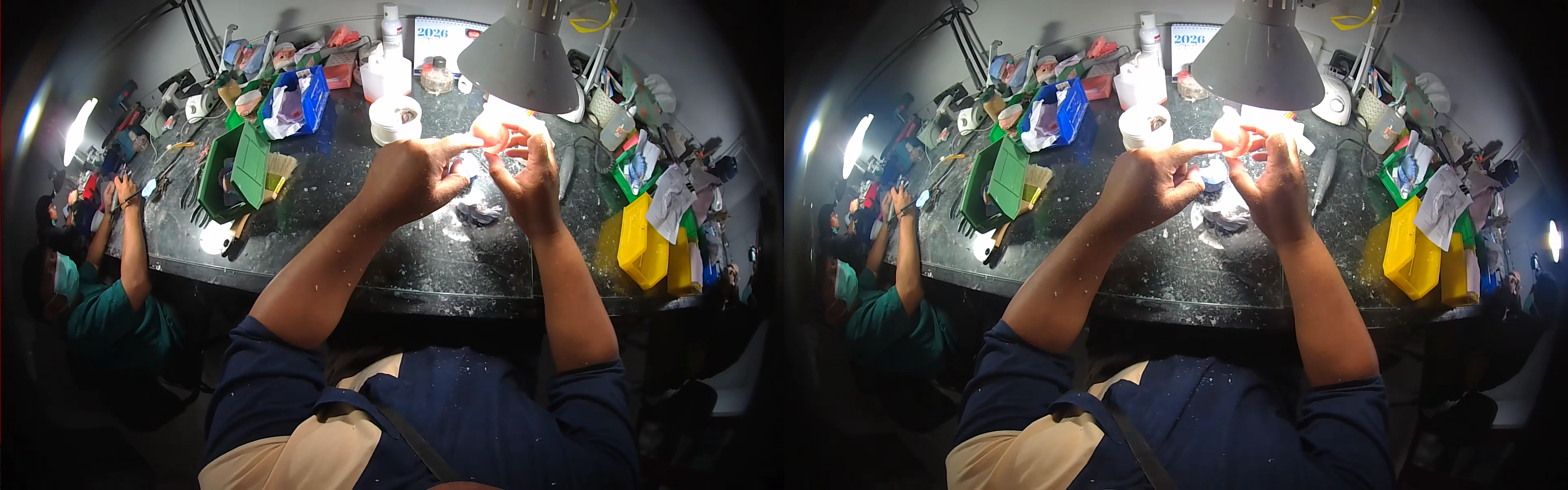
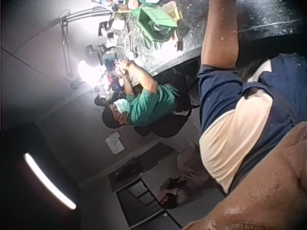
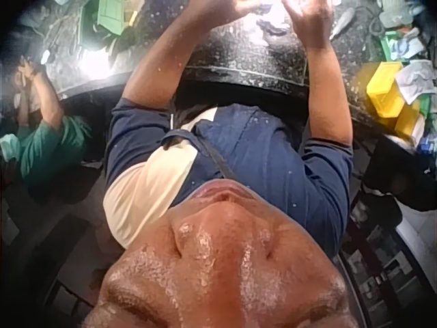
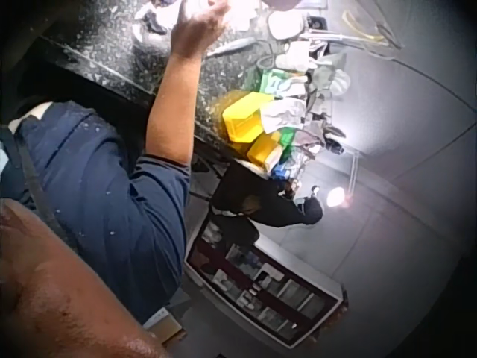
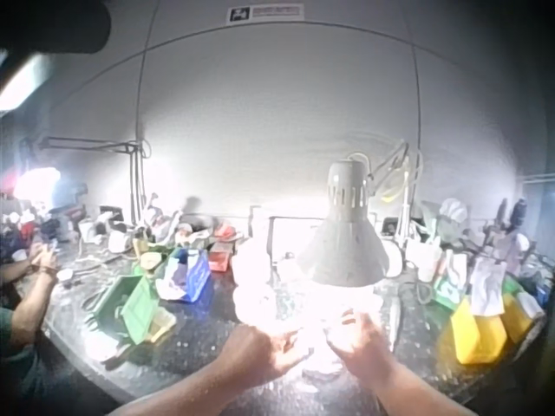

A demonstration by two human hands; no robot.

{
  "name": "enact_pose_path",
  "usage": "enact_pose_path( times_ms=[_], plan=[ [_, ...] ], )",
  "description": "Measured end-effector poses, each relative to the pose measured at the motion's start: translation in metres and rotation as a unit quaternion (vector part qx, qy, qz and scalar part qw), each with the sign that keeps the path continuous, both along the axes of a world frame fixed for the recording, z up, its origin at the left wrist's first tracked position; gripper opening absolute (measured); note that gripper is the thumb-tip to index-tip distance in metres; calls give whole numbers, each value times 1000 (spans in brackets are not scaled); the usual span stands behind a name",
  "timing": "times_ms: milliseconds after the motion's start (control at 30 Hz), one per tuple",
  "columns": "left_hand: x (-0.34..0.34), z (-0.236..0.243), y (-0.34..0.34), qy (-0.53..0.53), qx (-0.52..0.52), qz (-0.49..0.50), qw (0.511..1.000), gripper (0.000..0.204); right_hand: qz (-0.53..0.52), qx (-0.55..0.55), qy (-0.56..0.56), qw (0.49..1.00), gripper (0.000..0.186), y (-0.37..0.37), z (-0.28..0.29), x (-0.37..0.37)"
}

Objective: The person holds and rotates a pink and white dental model by hand, then uses a metal tool to scrape the surface of a white plaster dental cast on a workbench.

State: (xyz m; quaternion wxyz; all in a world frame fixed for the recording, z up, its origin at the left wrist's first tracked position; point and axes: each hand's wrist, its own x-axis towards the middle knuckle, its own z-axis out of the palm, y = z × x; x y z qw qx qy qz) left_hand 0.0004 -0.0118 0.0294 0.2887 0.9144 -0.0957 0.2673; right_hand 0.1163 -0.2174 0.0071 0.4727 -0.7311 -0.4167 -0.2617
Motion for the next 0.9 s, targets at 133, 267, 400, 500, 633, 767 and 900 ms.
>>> enact_pose_path(
  times_ms=[133, 267, 400, 500, 633, 767, 900],
  plan=[
    [-3, 0, 9, 29, -48, -11, 998, 49, -10, -27, 12, 1000, 53, 10, 0, -5],
    [3, -11, 9, 26, -105, -48, 993, 48, 11, -15, -15, 1000, 53, 5, -11, 4],
    [-1, -9, 5, 20, -122, -58, 991, 41, 7, -54, 17, 998, 50, -7, -21, 6],
    [-5, -7, 3, 21, -128, -54, 990, 39, 58, -32, 71, 995, 51, -3, -13, -5],
    [-5, -12, 3, 1, -98, -35, 995, 41, 113, 7, 131, 985, 51, 5, -17, -6],
    [-3, -11, 4, 3, -81, -21, 996, 42, 118, 11, 151, 981, 51, 6, -16, -1],
    [-1, -9, 4, 13, -102, -37, 994, 41, 145, 34, 196, 969, 50, 5, -21, 3]
  ],
)
